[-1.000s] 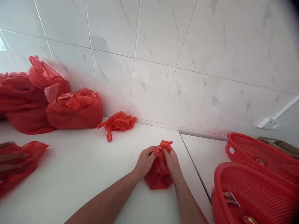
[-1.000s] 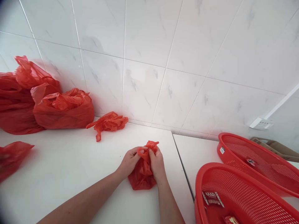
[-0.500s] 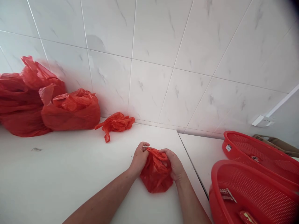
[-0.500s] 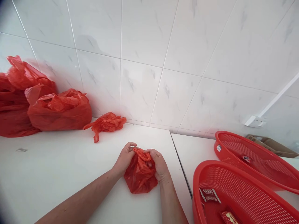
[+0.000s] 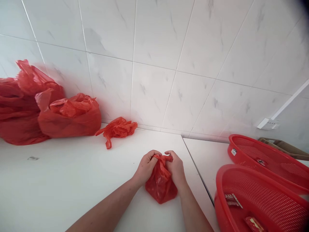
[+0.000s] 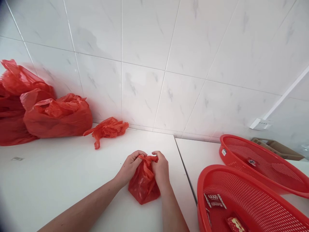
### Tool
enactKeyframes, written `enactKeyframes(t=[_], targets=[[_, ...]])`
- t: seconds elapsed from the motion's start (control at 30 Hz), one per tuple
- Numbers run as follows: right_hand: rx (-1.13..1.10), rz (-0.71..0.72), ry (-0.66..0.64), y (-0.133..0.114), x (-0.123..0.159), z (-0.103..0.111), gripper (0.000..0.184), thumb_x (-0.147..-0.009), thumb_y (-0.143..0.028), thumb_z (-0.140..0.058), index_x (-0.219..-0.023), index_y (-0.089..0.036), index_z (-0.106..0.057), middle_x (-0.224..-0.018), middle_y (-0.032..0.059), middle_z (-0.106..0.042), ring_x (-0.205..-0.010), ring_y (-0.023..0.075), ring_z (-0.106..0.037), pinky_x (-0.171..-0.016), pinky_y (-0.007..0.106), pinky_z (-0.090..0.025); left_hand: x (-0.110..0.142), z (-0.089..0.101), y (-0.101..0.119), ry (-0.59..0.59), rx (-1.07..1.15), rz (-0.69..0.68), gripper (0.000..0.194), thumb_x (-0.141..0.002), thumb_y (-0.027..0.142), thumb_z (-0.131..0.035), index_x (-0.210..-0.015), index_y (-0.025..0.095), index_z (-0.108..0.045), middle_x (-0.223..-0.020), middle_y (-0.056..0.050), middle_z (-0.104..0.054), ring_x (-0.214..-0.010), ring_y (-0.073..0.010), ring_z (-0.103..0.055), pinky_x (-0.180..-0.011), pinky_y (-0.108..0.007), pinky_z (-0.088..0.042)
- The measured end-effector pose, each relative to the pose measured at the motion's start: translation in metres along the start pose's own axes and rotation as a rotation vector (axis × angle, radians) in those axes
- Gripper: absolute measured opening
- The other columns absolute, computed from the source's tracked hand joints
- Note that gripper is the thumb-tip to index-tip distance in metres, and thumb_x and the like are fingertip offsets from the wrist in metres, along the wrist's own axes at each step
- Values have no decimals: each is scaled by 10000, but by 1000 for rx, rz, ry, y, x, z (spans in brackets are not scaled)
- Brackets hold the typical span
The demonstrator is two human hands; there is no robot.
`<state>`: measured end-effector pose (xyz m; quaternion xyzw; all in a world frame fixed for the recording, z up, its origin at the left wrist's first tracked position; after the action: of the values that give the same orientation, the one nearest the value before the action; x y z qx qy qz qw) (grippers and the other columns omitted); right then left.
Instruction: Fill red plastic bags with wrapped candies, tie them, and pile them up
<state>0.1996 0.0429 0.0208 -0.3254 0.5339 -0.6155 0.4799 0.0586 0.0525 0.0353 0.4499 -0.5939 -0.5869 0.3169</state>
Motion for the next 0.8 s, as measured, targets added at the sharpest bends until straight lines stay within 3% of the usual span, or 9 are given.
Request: enactKeyframes(t=[0.1, 0.17, 0.3, 0.43, 0.53, 0.67, 0.8], targets=[[-10, 18, 70, 2, -2, 7, 135, -666, -234, -550, -772, -252, -632, -738, -24, -639, -634, 155, -520, -568, 267, -368, 2, -2, 4, 30, -93, -54, 110, -829, 227, -443, -902, 232, -526, -764, 34, -558, -642, -115, -494, -593, -230, -400], [-48, 22, 67, 2, -3, 9, 161, -655, -214, -530, -758, -252, -648, -759, -24, -648, -658, 156, -528, -580, 264, -372, 3, 1, 6, 76, -212, -104, 116, -801, 172, -434, -868, 238, -503, -752, 44, -548, -652, -118, -487, -596, -228, -392], [-209, -13, -81, 1, -4, 3, 289, -619, -196, -538, -871, -222, -678, -792, 2, -672, -675, 164, -577, -610, 273, -434, 3, 7, 9, 127, -443, -200, 175, -757, 95, -406, -822, 232, -494, -790, 32, -573, -722, -135, -519, -662, -254, -417], [-419, -48, -191, 0, 0, 1, 410, -640, -309, -601, -1029, -190, -656, -894, 58, -698, -767, 202, -634, -713, 338, -498, 4, 8, 27, 111, -628, -374, 190, -754, 61, -425, -813, 223, -504, -968, -8, -581, -888, -155, -537, -773, -289, -433], [-516, -75, -39, 13, -7, 17, 363, -642, -360, -613, -948, -173, -668, -837, 73, -706, -741, 204, -644, -711, 354, -507, 11, 5, 44, 36, -803, -466, 120, -823, 119, -447, -787, 216, -507, -1027, -33, -564, -951, -180, -529, -796, -314, -432], [-379, -89, 255, 38, -18, 50, 173, -599, -223, -567, -730, -182, -672, -629, 21, -661, -586, 163, -590, -615, 303, -477, 43, 0, 50, -253, -1062, -521, 190, -864, 109, -384, -718, 201, -462, -952, -40, -567, -867, -182, -537, -745, -322, -428], [-257, -72, 418, 46, -18, 66, 179, -606, -190, -512, -672, -203, -678, -687, 20, -676, -682, 177, -599, -687, 302, -465, 83, 19, 45, -430, -1143, -380, 177, -858, 101, -397, -727, 205, -454, -925, -40, -564, -875, -185, -544, -726, -305, -440]])
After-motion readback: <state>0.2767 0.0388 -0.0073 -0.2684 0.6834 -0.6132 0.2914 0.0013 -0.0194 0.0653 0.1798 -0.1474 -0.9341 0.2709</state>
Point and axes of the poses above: each hand's wrist, its own x-axis away from the middle knuckle, its own z-axis out of the back of the hand, y = z × x, the point moved 9 cm from there along -x, towards the middle knuckle
